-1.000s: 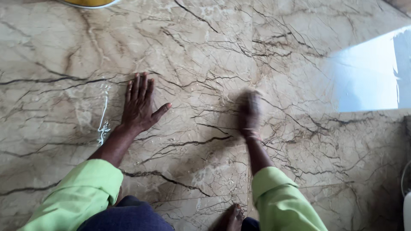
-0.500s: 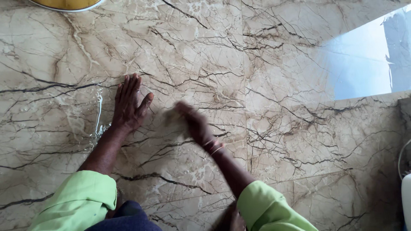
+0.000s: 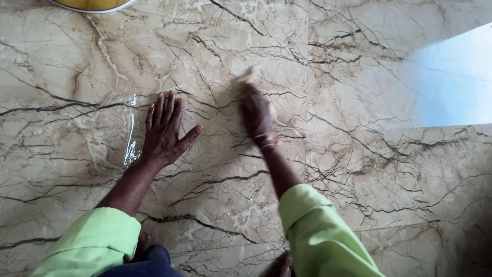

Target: The person scrubs a marble-patterned bathroom floor using a cloth and water. They wipe around a toilet base, a floor drain, and a bucket, repeatedly wringing out the cloth to clean the surface.

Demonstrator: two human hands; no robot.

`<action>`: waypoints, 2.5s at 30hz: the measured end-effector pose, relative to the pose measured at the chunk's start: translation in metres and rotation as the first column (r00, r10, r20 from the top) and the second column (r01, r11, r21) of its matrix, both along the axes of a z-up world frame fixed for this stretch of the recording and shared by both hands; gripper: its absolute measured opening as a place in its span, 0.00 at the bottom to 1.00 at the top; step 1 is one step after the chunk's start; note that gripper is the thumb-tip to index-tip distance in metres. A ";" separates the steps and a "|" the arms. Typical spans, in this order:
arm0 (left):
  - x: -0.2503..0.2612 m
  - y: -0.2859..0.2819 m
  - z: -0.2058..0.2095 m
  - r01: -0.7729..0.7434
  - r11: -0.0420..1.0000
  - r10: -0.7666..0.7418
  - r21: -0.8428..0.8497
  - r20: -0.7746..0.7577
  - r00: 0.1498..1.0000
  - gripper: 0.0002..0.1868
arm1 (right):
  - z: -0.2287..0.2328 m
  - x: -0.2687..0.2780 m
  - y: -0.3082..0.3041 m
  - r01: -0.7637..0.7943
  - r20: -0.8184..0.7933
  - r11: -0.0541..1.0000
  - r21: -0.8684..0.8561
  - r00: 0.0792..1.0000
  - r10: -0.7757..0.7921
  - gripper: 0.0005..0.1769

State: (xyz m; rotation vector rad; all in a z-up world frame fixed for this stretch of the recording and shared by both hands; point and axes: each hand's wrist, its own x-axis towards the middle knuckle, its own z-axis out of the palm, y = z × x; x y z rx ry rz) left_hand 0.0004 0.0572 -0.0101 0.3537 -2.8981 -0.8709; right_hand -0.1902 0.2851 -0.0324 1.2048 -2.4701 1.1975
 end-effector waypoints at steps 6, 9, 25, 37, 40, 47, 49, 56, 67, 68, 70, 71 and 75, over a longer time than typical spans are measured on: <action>0.004 -0.032 -0.019 -0.092 0.841 0.160 0.533 -0.084 0.983 0.46 | 0.027 0.186 -0.081 -0.312 0.448 0.930 -0.194 0.815 0.367 0.14; 0.016 -0.049 -0.023 -0.181 0.441 0.306 0.879 0.042 0.951 0.42 | 0.057 0.224 -0.082 -0.129 0.820 0.888 -0.441 0.344 0.457 0.17; 0.145 -0.006 0.102 0.360 -0.811 0.400 0.462 -0.012 0.917 0.26 | 0.167 0.252 -0.154 -0.444 0.142 0.893 0.072 0.891 0.432 0.18; 0.165 -0.051 0.026 0.325 -0.549 0.748 0.770 0.278 0.603 0.17 | 0.152 0.289 -0.225 -0.680 0.510 0.726 -0.103 0.591 0.625 0.37; 0.173 -0.067 0.014 0.391 -0.530 0.798 0.752 0.288 0.530 0.18 | 0.150 0.309 -0.247 -0.655 0.611 0.733 -0.184 0.508 0.607 0.40; 0.202 -0.081 0.061 0.304 -0.480 0.837 0.823 0.326 0.440 0.20 | 0.139 0.337 -0.285 -0.459 0.606 0.888 -0.017 0.702 0.374 0.29; 0.206 -0.086 0.064 0.253 -0.443 0.858 0.860 0.325 0.399 0.22 | 0.141 0.338 -0.289 -0.455 0.660 0.889 0.059 0.685 0.307 0.24; 0.215 -0.102 0.082 0.188 -0.536 0.821 0.823 0.456 0.345 0.21 | 0.143 0.342 -0.305 -0.481 0.492 0.877 -0.001 0.763 0.420 0.22; 0.190 -0.085 0.060 0.339 -0.550 0.792 0.764 0.347 0.503 0.23 | 0.136 0.316 -0.282 -0.473 0.461 0.880 -0.038 0.773 0.435 0.21; 0.186 -0.079 0.059 0.256 -0.596 0.753 0.761 0.419 0.507 0.23 | 0.137 0.310 -0.274 -0.455 0.462 0.890 -0.041 0.781 0.421 0.20; 0.177 -0.065 0.059 0.166 -0.649 0.693 0.743 0.487 0.532 0.22 | 0.139 0.301 -0.254 -0.417 0.466 0.908 -0.043 0.795 0.387 0.19; 0.171 -0.056 0.059 0.161 -0.663 0.672 0.731 0.486 0.559 0.22 | 0.141 0.295 -0.244 -0.401 0.474 0.915 -0.033 0.800 0.368 0.19; 0.137 -0.034 0.054 0.304 -0.635 0.603 0.711 0.209 0.770 0.21 | 0.148 0.267 -0.205 -0.319 0.393 0.944 -0.088 0.859 0.327 0.18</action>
